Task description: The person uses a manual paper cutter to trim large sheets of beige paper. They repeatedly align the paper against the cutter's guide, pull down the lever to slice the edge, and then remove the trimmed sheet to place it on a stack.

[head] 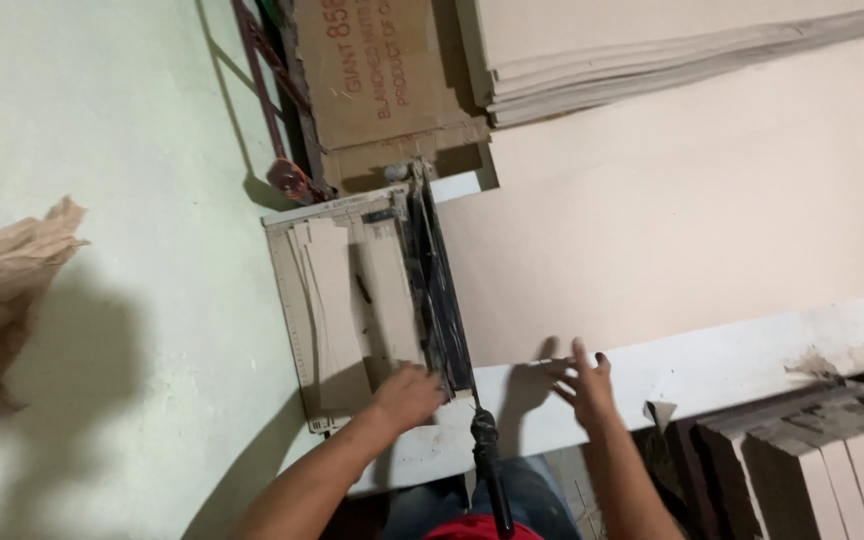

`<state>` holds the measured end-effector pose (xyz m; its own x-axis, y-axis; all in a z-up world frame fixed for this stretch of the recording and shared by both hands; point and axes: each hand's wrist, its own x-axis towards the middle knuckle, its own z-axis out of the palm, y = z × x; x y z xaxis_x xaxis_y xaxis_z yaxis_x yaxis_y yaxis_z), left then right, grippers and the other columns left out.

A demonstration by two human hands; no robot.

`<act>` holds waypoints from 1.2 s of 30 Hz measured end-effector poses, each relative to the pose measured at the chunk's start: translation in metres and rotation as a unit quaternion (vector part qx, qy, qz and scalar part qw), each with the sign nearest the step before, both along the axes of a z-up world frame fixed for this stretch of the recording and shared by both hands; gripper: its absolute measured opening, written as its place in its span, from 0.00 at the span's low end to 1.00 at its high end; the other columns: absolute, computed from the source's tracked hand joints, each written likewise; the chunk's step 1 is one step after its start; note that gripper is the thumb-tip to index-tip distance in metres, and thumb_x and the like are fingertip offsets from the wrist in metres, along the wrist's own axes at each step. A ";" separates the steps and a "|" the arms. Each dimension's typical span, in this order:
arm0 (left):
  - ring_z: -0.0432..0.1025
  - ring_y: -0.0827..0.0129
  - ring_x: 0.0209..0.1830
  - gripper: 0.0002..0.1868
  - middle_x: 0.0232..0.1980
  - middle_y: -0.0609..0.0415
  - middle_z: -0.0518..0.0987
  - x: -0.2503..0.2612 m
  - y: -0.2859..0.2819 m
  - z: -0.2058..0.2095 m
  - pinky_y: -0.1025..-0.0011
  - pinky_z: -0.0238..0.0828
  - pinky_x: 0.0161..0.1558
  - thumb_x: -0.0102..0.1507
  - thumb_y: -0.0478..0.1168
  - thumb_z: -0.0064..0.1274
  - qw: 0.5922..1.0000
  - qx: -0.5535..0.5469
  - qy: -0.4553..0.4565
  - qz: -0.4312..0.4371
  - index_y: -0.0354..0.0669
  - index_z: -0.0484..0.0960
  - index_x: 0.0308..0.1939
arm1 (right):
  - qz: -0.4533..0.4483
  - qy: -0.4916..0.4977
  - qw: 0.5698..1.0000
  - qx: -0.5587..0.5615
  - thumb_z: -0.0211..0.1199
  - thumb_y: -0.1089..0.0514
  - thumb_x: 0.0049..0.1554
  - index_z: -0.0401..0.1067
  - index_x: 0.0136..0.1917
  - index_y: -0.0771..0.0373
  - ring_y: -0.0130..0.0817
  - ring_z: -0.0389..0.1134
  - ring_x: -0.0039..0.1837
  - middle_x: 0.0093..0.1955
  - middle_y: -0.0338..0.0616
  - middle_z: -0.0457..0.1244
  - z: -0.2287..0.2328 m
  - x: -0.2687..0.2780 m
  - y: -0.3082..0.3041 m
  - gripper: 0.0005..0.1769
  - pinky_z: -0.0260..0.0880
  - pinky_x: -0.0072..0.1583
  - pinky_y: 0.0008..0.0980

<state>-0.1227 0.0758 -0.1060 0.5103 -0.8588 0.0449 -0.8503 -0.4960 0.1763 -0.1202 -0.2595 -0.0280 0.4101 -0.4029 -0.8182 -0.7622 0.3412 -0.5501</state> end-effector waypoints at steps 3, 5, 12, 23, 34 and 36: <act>0.71 0.57 0.25 0.11 0.30 0.51 0.81 0.019 0.035 0.020 0.50 0.59 0.25 0.59 0.34 0.49 0.966 0.249 0.066 -0.003 0.52 0.85 0.27 | -0.090 -0.013 0.992 0.087 0.63 0.40 0.64 0.31 0.80 0.67 0.49 0.68 0.50 0.68 0.62 0.45 -0.052 -0.007 -0.026 0.53 0.76 0.50 0.47; 0.74 0.45 0.51 0.17 0.66 0.41 0.67 0.056 0.047 0.084 0.50 0.68 0.45 0.65 0.35 0.52 0.914 0.379 0.145 0.022 0.51 0.78 0.59 | -0.112 -0.092 0.984 0.100 0.67 0.48 0.64 0.54 0.60 0.68 0.35 0.61 0.29 0.43 0.43 0.52 -0.095 -0.028 -0.047 0.28 0.66 0.35 0.33; 0.65 0.51 0.66 0.26 0.73 0.45 0.59 0.092 0.030 0.130 0.55 0.61 0.56 0.69 0.40 0.49 0.931 0.292 0.186 0.117 0.54 0.64 0.72 | 0.009 -0.030 0.992 0.120 0.64 0.56 0.64 0.70 0.51 0.78 0.45 0.74 0.42 0.42 0.66 0.69 -0.050 -0.032 -0.012 0.18 0.76 0.50 0.41; 0.28 0.33 0.83 0.55 0.84 0.31 0.31 0.115 -0.079 0.114 0.30 0.33 0.72 0.63 0.59 0.60 0.814 0.327 0.315 0.362 0.48 0.43 0.83 | 0.466 0.144 0.869 -0.078 0.52 0.33 0.64 0.79 0.58 0.54 0.40 0.77 0.31 0.35 0.48 0.74 -0.022 -0.009 0.027 0.28 0.80 0.38 0.36; 0.24 0.38 0.83 0.69 0.84 0.40 0.21 0.111 -0.072 0.070 0.37 0.56 0.67 0.58 0.58 0.67 0.808 0.337 0.319 0.363 0.46 0.27 0.83 | 0.668 0.097 0.719 -0.161 0.59 0.36 0.61 0.28 0.85 0.50 0.48 0.70 0.38 0.39 0.47 0.68 0.166 -0.030 0.143 0.55 0.68 0.40 0.42; 0.25 0.39 0.83 0.69 0.84 0.42 0.22 0.113 -0.073 0.076 0.32 0.52 0.68 0.56 0.58 0.68 0.808 0.336 0.308 0.373 0.45 0.30 0.83 | 0.660 0.095 0.727 -0.163 0.59 0.37 0.61 0.29 0.85 0.50 0.46 0.69 0.35 0.35 0.45 0.68 0.151 -0.040 0.142 0.54 0.66 0.37 0.41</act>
